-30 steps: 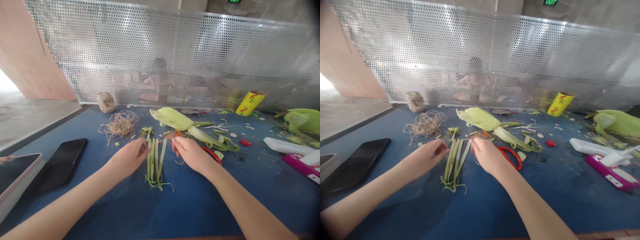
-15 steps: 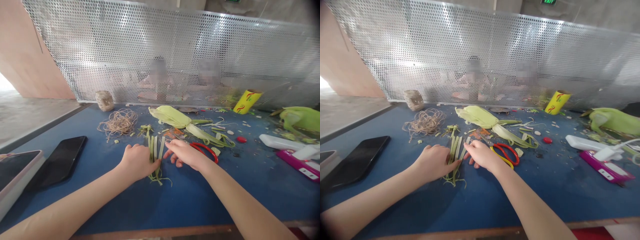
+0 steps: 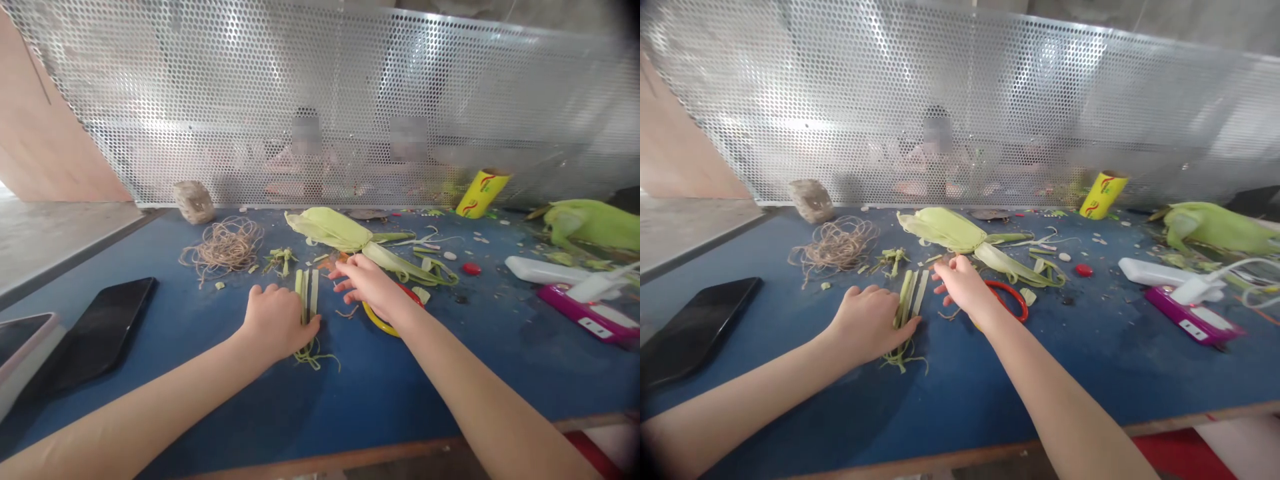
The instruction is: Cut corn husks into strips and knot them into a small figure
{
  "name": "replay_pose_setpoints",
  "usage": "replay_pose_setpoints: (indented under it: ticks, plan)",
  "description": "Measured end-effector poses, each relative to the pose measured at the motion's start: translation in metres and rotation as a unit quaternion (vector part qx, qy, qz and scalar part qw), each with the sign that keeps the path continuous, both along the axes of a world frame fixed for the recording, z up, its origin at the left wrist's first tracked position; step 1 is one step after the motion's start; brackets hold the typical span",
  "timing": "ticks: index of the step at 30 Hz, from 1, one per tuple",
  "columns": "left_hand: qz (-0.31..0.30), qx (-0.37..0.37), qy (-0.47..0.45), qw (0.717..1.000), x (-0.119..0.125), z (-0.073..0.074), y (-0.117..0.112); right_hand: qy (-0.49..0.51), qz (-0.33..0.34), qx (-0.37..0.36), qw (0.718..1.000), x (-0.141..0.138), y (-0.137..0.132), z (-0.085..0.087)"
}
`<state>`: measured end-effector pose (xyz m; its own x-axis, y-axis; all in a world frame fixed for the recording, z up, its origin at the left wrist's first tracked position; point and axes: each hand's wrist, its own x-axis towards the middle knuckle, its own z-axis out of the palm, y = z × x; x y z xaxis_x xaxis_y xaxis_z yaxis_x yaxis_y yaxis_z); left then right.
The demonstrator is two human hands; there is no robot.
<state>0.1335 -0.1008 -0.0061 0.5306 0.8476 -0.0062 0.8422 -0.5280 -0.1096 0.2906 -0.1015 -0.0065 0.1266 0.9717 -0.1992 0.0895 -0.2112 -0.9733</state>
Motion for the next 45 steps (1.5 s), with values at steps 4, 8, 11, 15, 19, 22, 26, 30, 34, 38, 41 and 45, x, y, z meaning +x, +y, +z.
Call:
replay_pose_setpoints:
  ticks: [4, 8, 11, 15, 19, 22, 26, 30, 34, 38, 41, 45]
  plan:
    - [0.005, -0.005, 0.011, 1.000, 0.006, 0.000, 0.003, -0.007, 0.004, 0.005, 1.000, 0.001, 0.000, -0.001]
    - [0.006, -0.020, 0.015, 1.000, 0.009, 0.001, 0.005, -0.009, 0.010, 0.011, 1.000, 0.000, 0.001, -0.006]
    - [0.008, -0.040, -0.001, 0.999, 0.006, 0.004, 0.010, -0.009, 0.003, 0.013, 1.000, 0.000, 0.003, -0.012]
    - [0.002, -0.067, -0.050, 0.996, -0.005, 0.012, 0.012, 0.017, -0.011, 0.020, 1.000, 0.001, 0.002, -0.012]
    - [-0.033, -0.120, -0.153, 0.980, -0.016, 0.019, 0.003, 0.108, 0.040, 0.023, 0.993, -0.005, -0.002, -0.005]
    - [-0.057, -0.177, -0.243, 0.952, -0.021, 0.018, -0.007, 0.180, 0.085, 0.044, 0.979, -0.011, -0.006, -0.002]
    - [-0.072, -0.190, -0.273, 0.940, -0.022, 0.012, -0.012, 0.244, 0.106, 0.072, 0.961, -0.016, -0.009, -0.005]
    - [-0.069, -0.202, -0.308, 0.927, -0.022, 0.006, -0.012, 0.298, 0.101, 0.097, 0.944, -0.018, -0.009, -0.008]
    - [-0.052, -0.289, -0.373, 0.880, -0.023, 0.001, -0.013, 0.298, 0.098, 0.105, 0.944, -0.023, -0.011, -0.006]
    - [-0.010, -0.392, -0.464, 0.794, -0.022, -0.005, -0.015, 0.278, 0.093, 0.110, 0.950, -0.029, -0.014, -0.005]
    - [-0.009, -0.434, -0.509, 0.743, -0.021, -0.010, -0.015, 0.277, 0.109, 0.106, 0.949, -0.033, -0.016, -0.008]
    - [-0.004, -0.462, -0.563, 0.685, -0.020, -0.016, -0.014, 0.263, 0.128, 0.106, 0.950, -0.039, -0.016, -0.013]
